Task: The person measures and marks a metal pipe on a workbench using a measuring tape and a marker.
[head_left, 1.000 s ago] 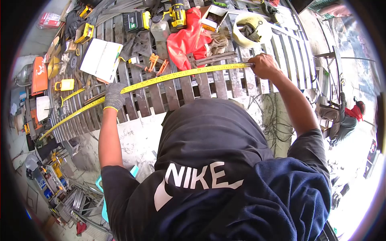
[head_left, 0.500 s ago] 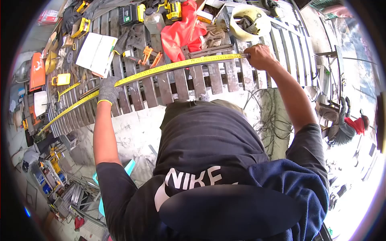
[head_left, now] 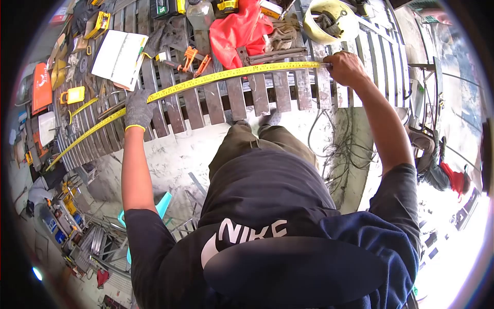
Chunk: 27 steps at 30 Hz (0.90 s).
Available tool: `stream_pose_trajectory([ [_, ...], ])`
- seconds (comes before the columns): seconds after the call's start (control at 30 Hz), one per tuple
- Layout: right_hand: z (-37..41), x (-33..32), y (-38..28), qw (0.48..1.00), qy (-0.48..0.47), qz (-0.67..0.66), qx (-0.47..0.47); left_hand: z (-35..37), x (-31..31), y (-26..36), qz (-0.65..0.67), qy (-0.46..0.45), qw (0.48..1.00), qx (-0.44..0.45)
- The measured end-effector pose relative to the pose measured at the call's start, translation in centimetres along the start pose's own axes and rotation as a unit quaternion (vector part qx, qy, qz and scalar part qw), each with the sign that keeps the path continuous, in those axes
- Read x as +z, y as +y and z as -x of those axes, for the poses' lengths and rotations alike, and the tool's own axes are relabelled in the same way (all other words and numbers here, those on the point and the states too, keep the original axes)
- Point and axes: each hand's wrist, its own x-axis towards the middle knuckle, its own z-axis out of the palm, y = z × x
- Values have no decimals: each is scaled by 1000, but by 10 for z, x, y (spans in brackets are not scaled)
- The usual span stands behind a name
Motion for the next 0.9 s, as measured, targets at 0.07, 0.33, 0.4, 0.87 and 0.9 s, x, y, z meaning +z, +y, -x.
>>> stream_pose_trajectory([
  [0.07, 0, -2, -1, 1000, -5, -2, -4, 3, 6, 1, -20, 35, 999, 3],
  [0.33, -1, 11, 11, 1000, 6, -5, -26, 1, -9, 65, 40, 29, 999, -22],
  [0.4, -1, 12, 13, 999, 18, -3, -26, -4, -5, 70, 34, 17, 999, -34],
  [0.87, 3, 11, 13, 998, 45, -19, -41, -15, -17, 211, 107, 142, 981, 77],
  [0.9, 3, 13, 14, 997, 53, -19, -46, -18, -13, 234, 99, 160, 978, 93],
])
